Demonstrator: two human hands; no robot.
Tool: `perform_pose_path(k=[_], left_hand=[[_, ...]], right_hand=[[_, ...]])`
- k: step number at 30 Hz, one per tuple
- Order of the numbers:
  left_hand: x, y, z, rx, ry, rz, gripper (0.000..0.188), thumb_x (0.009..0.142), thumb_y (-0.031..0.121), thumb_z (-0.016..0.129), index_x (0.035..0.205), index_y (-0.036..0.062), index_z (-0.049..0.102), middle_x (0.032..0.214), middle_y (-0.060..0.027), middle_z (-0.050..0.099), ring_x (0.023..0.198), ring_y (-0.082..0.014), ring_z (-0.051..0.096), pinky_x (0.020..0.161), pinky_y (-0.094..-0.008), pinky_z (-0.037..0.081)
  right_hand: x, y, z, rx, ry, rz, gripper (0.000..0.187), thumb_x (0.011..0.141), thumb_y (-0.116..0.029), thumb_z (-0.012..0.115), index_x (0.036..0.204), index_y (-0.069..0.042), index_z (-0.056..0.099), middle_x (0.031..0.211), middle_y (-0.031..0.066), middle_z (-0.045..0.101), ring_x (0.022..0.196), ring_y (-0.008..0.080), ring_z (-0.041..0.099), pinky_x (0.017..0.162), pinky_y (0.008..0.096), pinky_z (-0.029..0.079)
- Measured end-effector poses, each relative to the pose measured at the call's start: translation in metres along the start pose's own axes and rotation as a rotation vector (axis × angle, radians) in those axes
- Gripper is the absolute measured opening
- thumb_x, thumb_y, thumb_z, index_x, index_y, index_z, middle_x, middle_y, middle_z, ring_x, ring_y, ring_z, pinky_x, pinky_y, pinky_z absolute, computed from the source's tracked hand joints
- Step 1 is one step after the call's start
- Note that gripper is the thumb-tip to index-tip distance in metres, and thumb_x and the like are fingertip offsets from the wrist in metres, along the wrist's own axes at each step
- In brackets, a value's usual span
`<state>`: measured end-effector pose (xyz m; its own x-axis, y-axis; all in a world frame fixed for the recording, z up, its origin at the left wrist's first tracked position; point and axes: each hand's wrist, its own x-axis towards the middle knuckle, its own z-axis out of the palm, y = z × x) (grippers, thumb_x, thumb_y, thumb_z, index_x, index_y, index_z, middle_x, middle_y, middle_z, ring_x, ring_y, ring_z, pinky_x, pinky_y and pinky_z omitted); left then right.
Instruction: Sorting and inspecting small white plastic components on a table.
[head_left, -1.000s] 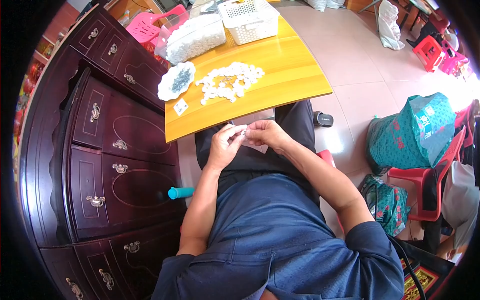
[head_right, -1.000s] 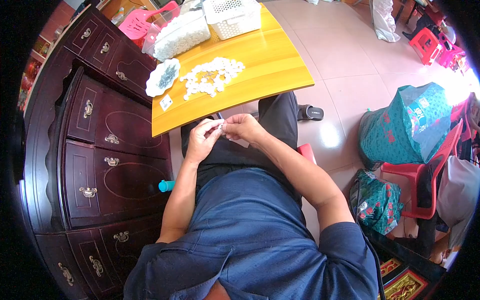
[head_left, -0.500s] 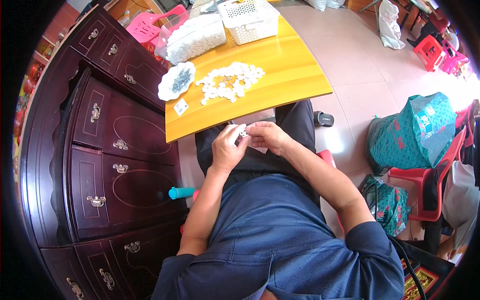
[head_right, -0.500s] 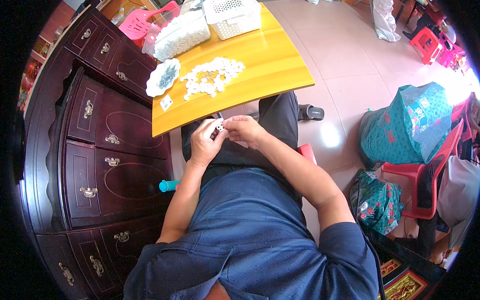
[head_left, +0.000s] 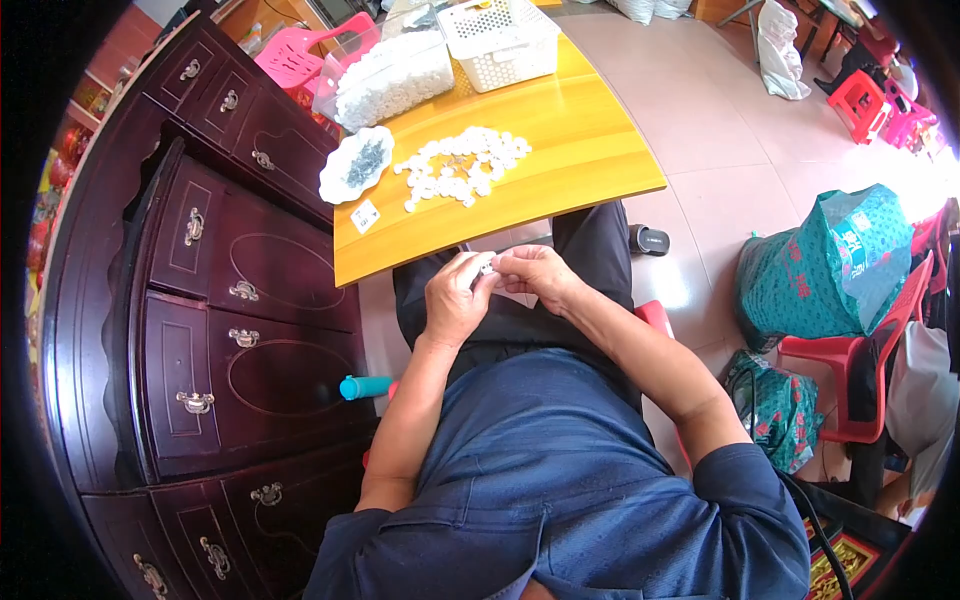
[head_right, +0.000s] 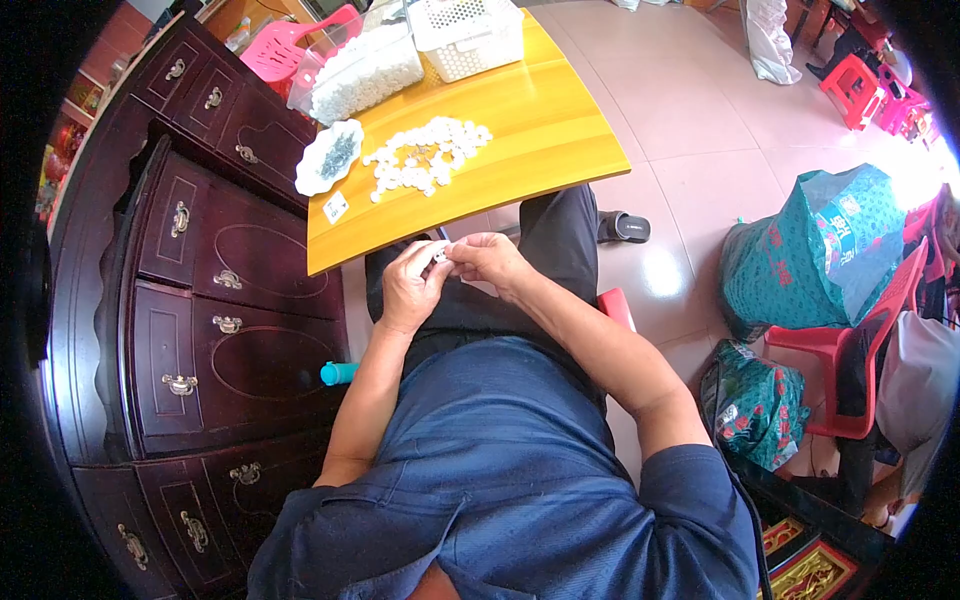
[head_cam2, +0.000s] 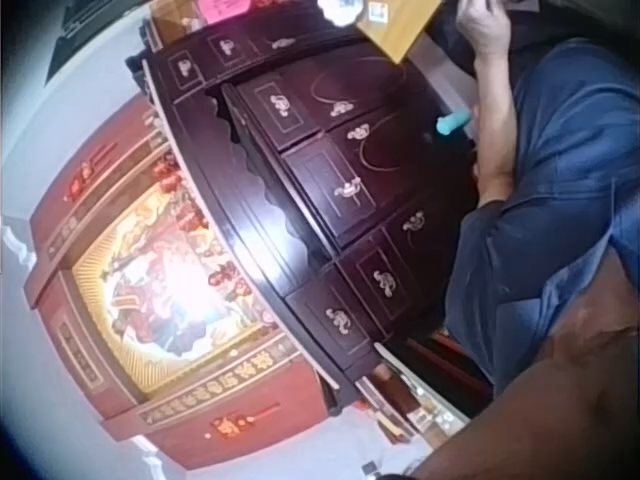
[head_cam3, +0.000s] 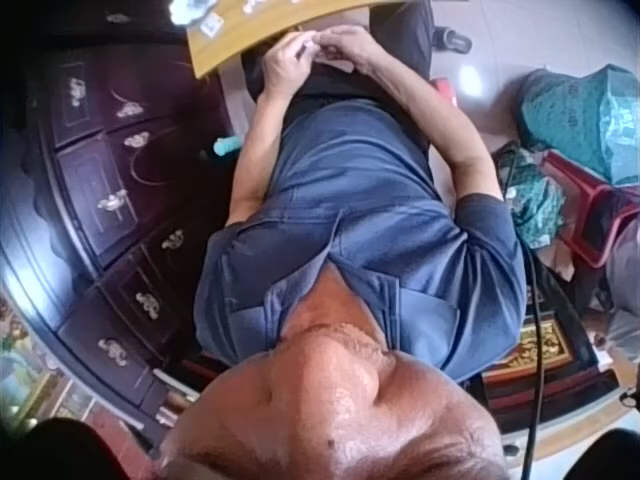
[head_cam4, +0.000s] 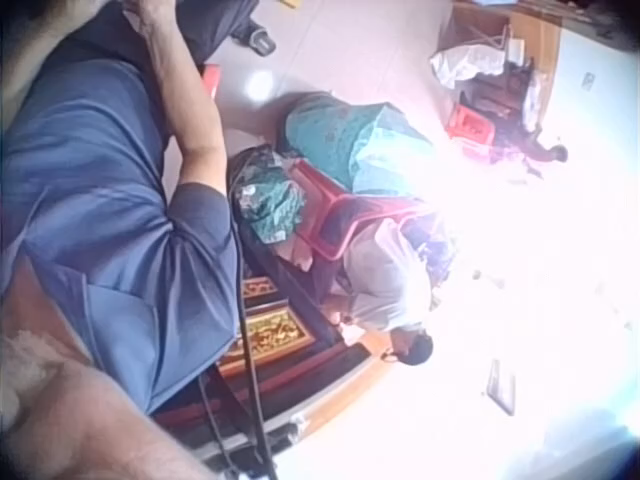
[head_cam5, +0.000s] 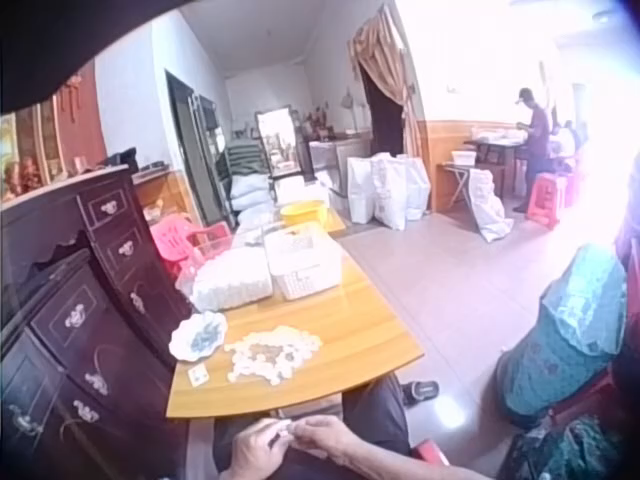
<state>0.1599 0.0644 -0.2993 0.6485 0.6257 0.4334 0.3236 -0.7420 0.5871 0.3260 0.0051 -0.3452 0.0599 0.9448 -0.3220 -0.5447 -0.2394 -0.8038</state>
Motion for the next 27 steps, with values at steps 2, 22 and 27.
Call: perform_pose_path(k=[2, 22, 27], left_hand=[[0.000, 0.000, 0.000, -0.006, 0.004, -0.001, 0.023, 0.085, 0.008, 0.074, 0.107, 0.0048, 0.071, 0.097, -0.0138, 0.070, 0.088, -0.0356, 0.070, 0.075, -0.0398, 0.056], [0.002, -0.004, 0.004, -0.201, 0.096, -0.149, 0.024, 0.085, 0.007, 0.079, 0.106, -0.0008, 0.071, 0.085, -0.0118, 0.071, 0.067, -0.0159, 0.067, 0.062, -0.0299, 0.053], [-0.006, -0.025, 0.016, -0.244, 0.112, -0.218, 0.016, 0.089, 0.011, 0.078, 0.092, -0.0025, 0.069, 0.067, -0.0062, 0.066, 0.057, -0.0090, 0.059, 0.056, -0.0266, 0.050]], right_hand=[[-0.001, 0.000, 0.001, -0.003, 0.011, -0.014, 0.014, 0.095, -0.023, 0.075, 0.091, -0.010, 0.074, 0.085, 0.0000, 0.074, 0.074, 0.0075, 0.067, 0.068, 0.0226, 0.053], [0.003, 0.004, 0.003, -0.034, 0.003, -0.155, 0.016, 0.096, -0.024, 0.074, 0.099, -0.009, 0.075, 0.087, -0.0019, 0.072, 0.074, 0.0058, 0.061, 0.069, 0.0216, 0.049], [0.003, 0.006, 0.006, -0.026, 0.053, -0.191, 0.017, 0.096, -0.024, 0.074, 0.100, -0.007, 0.075, 0.085, -0.0015, 0.071, 0.074, 0.0060, 0.061, 0.070, 0.0225, 0.049]])
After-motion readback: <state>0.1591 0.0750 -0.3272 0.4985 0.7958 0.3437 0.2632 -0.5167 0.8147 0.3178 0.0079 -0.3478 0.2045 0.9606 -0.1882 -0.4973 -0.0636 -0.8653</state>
